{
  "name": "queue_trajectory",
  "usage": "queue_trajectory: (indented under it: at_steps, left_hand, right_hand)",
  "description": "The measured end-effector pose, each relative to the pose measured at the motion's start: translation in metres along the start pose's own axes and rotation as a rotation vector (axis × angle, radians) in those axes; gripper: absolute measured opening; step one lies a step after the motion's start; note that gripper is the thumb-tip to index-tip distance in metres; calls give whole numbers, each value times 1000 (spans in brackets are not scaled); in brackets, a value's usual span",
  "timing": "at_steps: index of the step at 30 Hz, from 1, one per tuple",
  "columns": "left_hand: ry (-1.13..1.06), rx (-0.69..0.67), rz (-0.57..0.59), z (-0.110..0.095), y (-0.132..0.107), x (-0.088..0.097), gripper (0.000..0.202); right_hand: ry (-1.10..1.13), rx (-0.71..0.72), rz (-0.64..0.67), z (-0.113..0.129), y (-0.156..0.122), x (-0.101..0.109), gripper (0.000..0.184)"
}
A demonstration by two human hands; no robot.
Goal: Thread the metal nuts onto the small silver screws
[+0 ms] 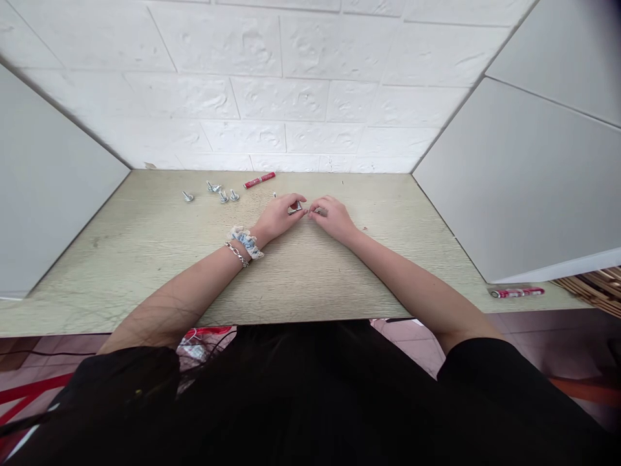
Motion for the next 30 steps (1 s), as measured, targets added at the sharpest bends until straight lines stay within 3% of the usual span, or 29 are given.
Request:
queue_trajectory:
  at_steps: [7,13,17,20,25,30]
  left_hand:
    - [2,-50,21,-3,-1,-2,28]
    - [-2,-247,82,-19,-8,-10,25]
    - [-10,-405,156,-34,-17,-17,23]
    - [3,-461,191,-40,-21,-20,22]
    - [18,-447,204,-37,-18,-20,21]
    - [58,-410,246,-33,-18,-24,22]
  right_hand:
    - [229,-262,-103,-23,1,9,10]
    - [333,-353,-168,-34,-1,11,13]
    - [354,-252,-192,-25,-1,13,16]
    - [260,-125,-133,-8,-3,10,19]
    - [127,40,-102,14,-6,10,23]
    - [119,91,-136,19,-7,15,24]
Point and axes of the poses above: each hand's wrist, its own y-axis towards the middle knuckle, its own x-axis out of the back of the hand, z = x × y, the point moved 9 cm from there along y, towards the middle knuckle, and after that the axes turned 13 degrees about -z, right-handed, at the moved point
